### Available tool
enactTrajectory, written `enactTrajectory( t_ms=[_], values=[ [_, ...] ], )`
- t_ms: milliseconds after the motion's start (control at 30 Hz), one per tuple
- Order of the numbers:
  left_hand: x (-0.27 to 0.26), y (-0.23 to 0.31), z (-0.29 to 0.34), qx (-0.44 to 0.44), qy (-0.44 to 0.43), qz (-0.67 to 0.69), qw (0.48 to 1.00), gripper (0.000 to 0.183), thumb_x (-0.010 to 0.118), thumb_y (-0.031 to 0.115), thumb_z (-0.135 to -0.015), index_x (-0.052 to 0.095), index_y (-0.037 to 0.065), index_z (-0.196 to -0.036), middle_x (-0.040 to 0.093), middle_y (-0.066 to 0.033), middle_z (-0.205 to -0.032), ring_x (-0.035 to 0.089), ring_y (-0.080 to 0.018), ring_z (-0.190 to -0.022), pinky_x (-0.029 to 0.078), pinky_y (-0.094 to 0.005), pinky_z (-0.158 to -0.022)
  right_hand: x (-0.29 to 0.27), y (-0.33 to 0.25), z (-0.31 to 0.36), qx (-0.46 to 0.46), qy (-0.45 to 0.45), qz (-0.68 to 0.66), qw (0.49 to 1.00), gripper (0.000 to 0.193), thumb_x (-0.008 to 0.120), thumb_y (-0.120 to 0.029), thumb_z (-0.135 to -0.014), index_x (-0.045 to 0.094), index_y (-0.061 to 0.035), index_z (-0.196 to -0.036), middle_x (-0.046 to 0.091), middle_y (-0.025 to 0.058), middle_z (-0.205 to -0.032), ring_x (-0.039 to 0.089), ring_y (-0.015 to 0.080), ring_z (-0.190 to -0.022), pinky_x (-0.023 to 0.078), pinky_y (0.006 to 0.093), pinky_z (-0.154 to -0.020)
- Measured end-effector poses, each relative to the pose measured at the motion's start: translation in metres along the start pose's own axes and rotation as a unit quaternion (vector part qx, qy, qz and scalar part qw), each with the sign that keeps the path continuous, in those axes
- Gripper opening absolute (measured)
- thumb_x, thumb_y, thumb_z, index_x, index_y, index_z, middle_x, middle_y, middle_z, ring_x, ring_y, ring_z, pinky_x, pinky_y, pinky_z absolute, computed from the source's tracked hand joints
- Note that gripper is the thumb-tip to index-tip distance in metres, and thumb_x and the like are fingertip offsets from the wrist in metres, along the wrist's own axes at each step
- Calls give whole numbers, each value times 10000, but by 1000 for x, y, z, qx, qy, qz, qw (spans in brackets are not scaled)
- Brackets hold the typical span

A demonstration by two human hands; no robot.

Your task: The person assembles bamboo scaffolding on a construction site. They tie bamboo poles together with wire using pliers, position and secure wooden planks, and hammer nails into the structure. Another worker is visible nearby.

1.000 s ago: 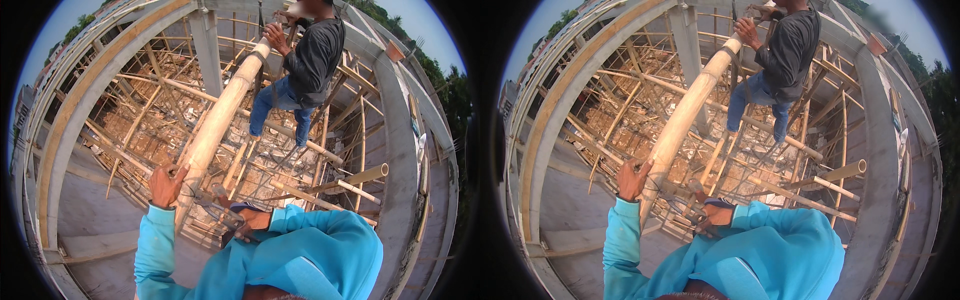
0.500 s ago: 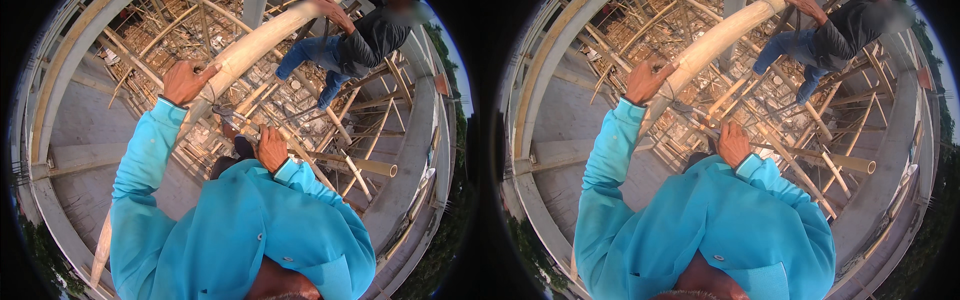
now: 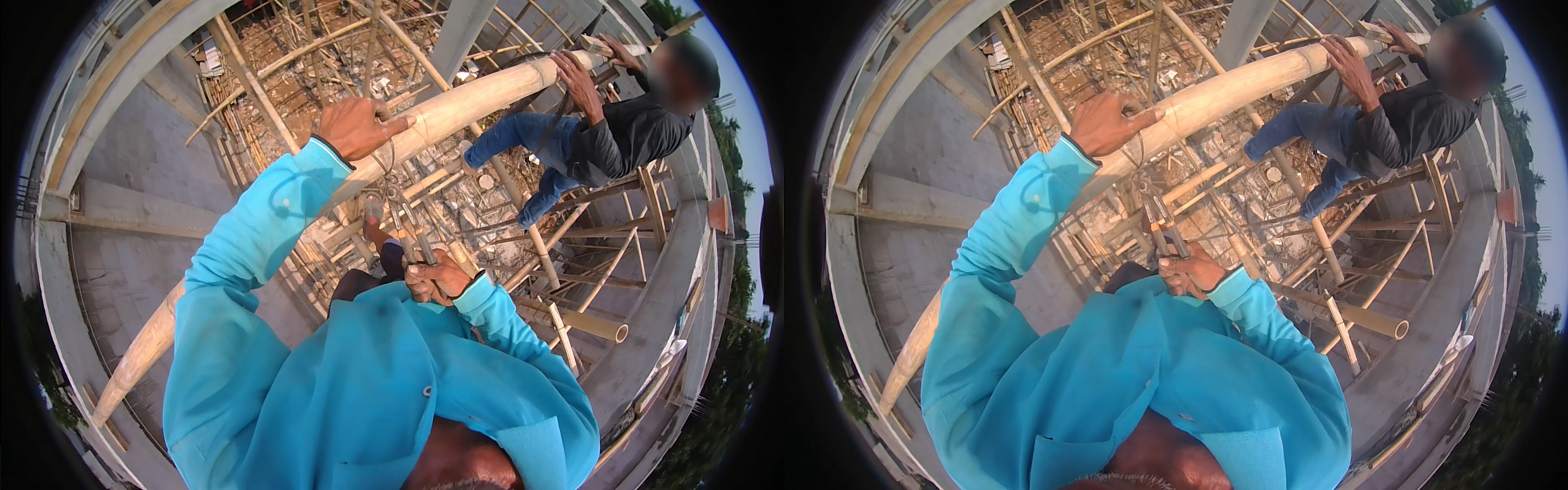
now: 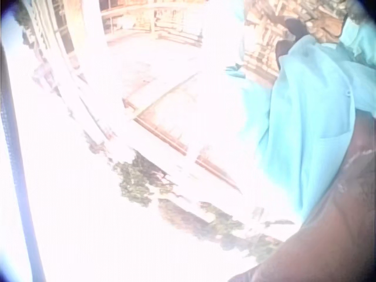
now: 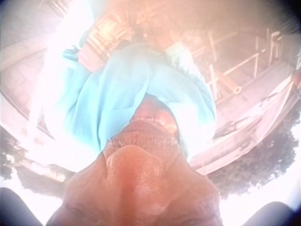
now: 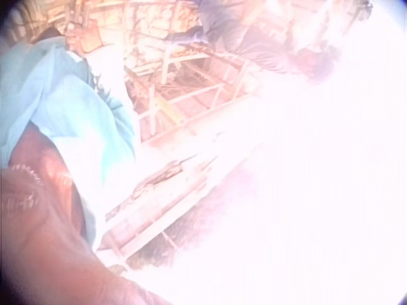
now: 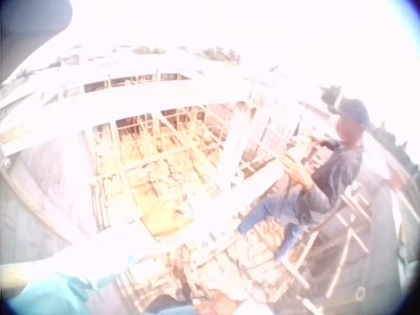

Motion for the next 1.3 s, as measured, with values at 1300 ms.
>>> enactTrajectory(
  t_ms=[1300],
  values=[
    [-5, 17, 1, 22, 29, 77, 996, 715, 647, 607, -892, 725, -73, -1097, 729, -222, -922, 671, -315, -873, 494, -452, -842, 1, 2, -29, -129, -227, -116, 958, 570, 545, -532, -1001, 639, -24, -1242, 681, 41, -895, 586, 114, -601, 489, 274, -516]
  ],
)
Point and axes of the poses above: each hand's wrist, its own z-axis away from the middle knuckle, its own x-axis out of the palm, y = z × x, the point moved 8 cm from there along -z, towards the middle knuckle
